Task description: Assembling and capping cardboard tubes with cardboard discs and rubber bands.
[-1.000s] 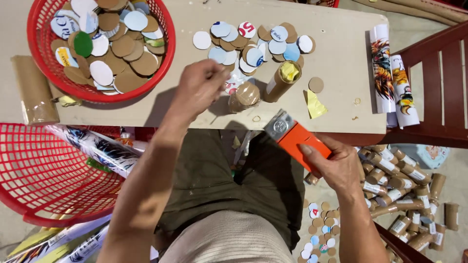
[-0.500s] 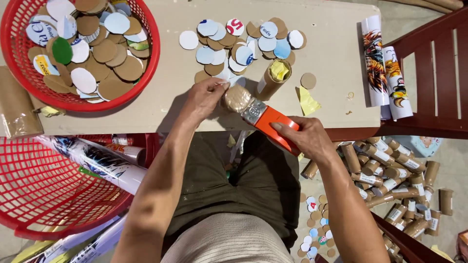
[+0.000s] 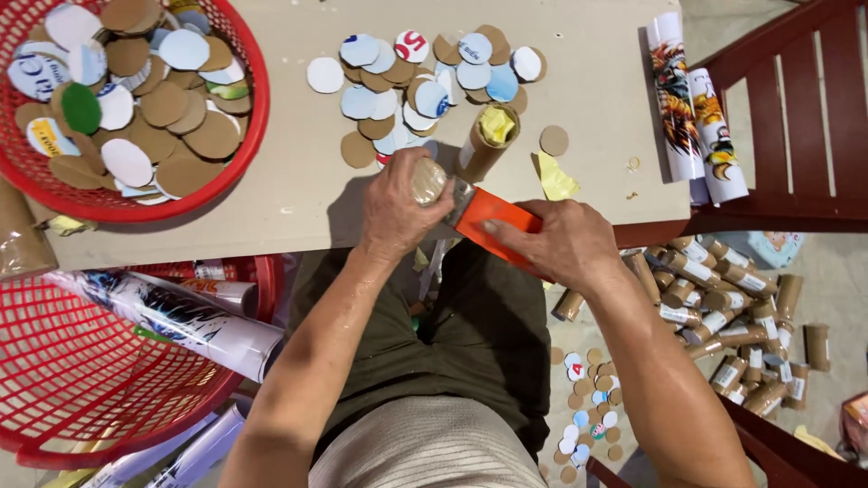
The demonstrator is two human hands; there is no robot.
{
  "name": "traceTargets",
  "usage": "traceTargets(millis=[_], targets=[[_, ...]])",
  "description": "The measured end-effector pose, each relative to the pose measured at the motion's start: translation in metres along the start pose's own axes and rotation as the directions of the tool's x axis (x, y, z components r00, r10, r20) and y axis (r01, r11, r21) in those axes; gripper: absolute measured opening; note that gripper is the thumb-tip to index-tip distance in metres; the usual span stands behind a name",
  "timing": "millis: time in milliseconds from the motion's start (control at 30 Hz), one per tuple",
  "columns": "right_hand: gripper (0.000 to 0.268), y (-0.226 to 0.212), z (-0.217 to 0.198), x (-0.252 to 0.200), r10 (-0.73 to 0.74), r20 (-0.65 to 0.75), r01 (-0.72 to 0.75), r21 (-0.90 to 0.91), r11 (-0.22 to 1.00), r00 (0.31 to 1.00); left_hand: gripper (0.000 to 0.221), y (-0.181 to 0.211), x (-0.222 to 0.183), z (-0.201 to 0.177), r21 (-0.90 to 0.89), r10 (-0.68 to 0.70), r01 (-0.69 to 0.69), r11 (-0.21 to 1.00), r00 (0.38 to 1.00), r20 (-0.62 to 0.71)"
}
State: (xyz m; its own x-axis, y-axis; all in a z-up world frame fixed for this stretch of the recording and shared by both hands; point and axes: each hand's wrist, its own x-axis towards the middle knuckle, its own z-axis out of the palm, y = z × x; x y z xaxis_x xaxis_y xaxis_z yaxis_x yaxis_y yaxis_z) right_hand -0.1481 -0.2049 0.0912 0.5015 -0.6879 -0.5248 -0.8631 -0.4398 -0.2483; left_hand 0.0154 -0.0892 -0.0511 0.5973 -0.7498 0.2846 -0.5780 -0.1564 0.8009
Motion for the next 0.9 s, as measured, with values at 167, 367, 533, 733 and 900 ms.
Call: traceTargets(millis=[167, 367, 533, 733, 900], targets=[[0.054, 0.016, 0.023, -0.017, -0.428, -0.352, 0.251, -0.448, 0.858, 0.833, 0.050, 0.001, 0.008, -0.005, 0.082, 0.171, -0.159, 0.984, 0.970, -0.170], [0.056, 0.057, 0.020, -0.017, -0.190, -0.470, 0.107, -0.197, 0.975, 0.862, 0.068, -0.013, -0.008, 0.000, -0.078, -0.066, 0.055, 0.995, 0.986, -0.155], [0.062, 0.149, 0.047, 0.070, -0.074, -0.604, -0.020, -0.147, 0.989, 0.793, 0.058, -0.009, 0.005, 0.011, -0.157, -0.099, 0.077, 0.985, 0.985, -0.140], [0.065, 0.144, 0.062, 0.106, -0.018, -0.584, -0.080, -0.141, 0.987, 0.812, 0.060, -0.017, -0.001, 0.006, -0.221, -0.104, 0.074, 0.972, 0.986, -0.128], [0.084, 0.089, 0.068, 0.014, -0.194, -0.722, 0.528, 0.269, 0.806, 0.665, 0.082, 0.069, -0.001, -0.040, -0.083, -0.278, 0.326, 0.942, 0.895, 0.349]])
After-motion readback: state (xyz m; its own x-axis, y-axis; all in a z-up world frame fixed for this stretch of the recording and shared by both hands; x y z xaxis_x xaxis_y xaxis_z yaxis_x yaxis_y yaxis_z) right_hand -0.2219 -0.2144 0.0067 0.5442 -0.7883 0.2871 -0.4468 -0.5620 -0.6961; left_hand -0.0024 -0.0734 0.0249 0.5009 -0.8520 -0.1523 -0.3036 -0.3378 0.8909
